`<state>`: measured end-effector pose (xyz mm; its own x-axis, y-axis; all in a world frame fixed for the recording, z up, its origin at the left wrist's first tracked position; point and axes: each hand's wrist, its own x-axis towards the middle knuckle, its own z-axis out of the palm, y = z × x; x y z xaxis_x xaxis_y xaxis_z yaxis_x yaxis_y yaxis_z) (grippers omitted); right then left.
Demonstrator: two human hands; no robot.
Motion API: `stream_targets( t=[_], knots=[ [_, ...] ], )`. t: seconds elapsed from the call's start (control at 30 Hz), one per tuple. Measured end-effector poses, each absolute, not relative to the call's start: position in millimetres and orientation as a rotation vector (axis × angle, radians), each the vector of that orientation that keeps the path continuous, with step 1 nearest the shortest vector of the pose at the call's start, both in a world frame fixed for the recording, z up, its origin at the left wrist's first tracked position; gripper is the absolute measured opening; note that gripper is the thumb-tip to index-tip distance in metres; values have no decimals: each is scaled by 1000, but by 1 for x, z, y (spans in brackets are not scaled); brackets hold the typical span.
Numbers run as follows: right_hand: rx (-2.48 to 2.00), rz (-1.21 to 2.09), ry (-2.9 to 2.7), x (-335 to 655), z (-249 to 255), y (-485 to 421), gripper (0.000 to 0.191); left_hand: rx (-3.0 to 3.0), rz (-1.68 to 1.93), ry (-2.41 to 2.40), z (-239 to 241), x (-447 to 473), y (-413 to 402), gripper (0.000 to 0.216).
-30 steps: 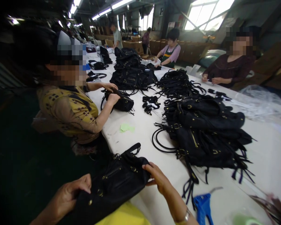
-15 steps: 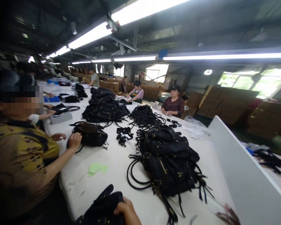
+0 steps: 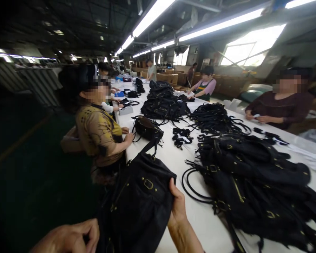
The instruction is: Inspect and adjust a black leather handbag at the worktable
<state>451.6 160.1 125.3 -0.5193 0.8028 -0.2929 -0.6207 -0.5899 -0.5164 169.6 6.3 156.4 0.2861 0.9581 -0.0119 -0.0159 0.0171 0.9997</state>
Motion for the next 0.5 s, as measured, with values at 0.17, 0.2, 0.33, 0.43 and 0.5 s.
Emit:
stream_targets(
  t=[0.17,0.2,0.33,0.43,0.5],
  knots=[
    [-572,2274,-509,430,130,158,67,1066,1272,1512,153,149,30,46],
    [-580,2281,-523,425,130,158,68,1054,1194,1637,148,147,37,50],
    [-675,2324,-594,413,121,159,74,1014,1122,1665,131,149,59,66],
    [-776,2260,-712,411,115,169,73,949,1174,1583,131,152,65,64],
    [-829,2196,-703,411,114,177,64,905,1230,1568,138,149,65,59]
  ],
)
